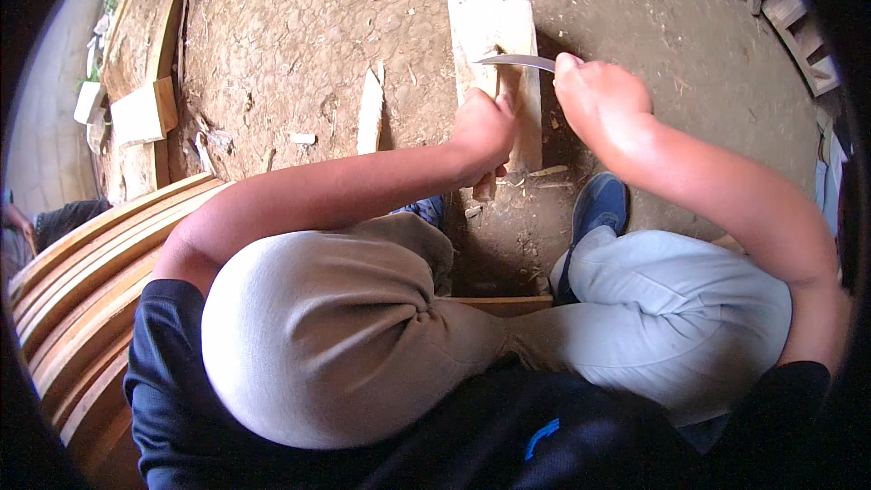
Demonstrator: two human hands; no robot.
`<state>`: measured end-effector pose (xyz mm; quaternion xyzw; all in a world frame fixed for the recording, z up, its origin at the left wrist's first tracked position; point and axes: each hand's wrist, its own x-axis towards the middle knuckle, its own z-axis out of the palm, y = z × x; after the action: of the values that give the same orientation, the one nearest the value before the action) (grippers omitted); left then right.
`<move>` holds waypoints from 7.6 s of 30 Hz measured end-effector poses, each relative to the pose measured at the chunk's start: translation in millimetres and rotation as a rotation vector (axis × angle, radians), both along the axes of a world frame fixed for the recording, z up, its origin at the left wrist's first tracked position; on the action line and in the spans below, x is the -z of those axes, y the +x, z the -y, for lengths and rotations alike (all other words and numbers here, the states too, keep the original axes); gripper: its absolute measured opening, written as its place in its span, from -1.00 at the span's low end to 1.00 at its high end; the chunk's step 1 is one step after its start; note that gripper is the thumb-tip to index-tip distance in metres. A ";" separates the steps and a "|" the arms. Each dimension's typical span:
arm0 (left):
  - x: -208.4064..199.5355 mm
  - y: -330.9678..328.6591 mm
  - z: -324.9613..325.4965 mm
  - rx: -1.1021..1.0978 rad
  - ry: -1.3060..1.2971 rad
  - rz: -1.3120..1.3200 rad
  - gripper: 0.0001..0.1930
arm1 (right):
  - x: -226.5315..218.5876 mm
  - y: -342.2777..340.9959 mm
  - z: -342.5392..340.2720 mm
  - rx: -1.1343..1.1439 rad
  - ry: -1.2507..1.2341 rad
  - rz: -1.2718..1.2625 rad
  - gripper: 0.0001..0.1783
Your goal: The person sits on the floor and uses a knife to carve a small wooden stick, repeatedly shaving off thin layers. The person occasionally pauses to inspect the carved piece and then resumes carving.
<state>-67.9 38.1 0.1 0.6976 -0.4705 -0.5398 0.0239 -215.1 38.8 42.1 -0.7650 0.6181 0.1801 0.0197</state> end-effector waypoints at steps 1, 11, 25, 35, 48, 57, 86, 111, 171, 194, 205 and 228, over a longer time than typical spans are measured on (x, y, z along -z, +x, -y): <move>2.3 -1.7 -0.5 0.006 -0.006 0.019 -0.55 | 3.7 2.7 -3.1 0.019 -0.037 -0.027 -0.90; 5.6 -1.7 28.3 -0.001 -0.076 -0.004 -0.56 | 33.2 31.7 23.4 -0.026 -0.211 -0.482 -0.81; 6.2 9.4 13.6 -0.010 -0.007 -0.082 -0.62 | 12.7 4.4 68.2 0.016 0.306 0.034 -0.72; 14.0 31.0 18.0 -0.188 0.045 -0.346 -0.70 | 42.3 -50.8 51.6 0.361 0.285 0.715 -0.51; -24.5 17.9 16.4 0.148 -0.098 -0.459 -0.59 | 53.1 -69.0 53.5 0.202 0.034 0.779 -0.70; -4.7 28.6 15.1 0.102 -0.139 -0.644 -0.71 | 61.2 -69.3 57.9 0.210 0.127 0.805 -0.64; 4.5 30.7 24.5 -0.023 -0.142 -0.558 -0.38 | 31.4 -30.0 55.3 0.104 0.458 1.647 -0.71; -0.8 27.6 22.6 0.073 0.142 -0.800 -0.31 | 21.0 -20.4 45.7 0.164 0.478 1.715 -0.68; -62.4 35.5 -27.1 1.098 -0.090 -0.563 -0.75 | -179.0 -136.4 -38.5 0.318 -1.031 1.446 -0.66; -144.2 37.2 116.5 1.322 -0.772 -0.001 -0.56 | -264.0 -79.0 17.7 -0.309 -0.560 0.457 -0.49; -92.2 85.9 127.2 0.748 -0.747 -0.260 -0.73 | -107.3 5.6 20.5 -0.167 0.246 0.777 -0.50; -51.5 95.2 91.8 0.750 -0.438 -0.537 -0.75 | 16.3 28.9 2.1 0.276 0.128 1.462 -0.67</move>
<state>27.3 -53.7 51.6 0.2960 -0.7679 -0.5602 0.0945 -186.3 36.6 25.8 -0.6026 0.5260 -0.3428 0.4927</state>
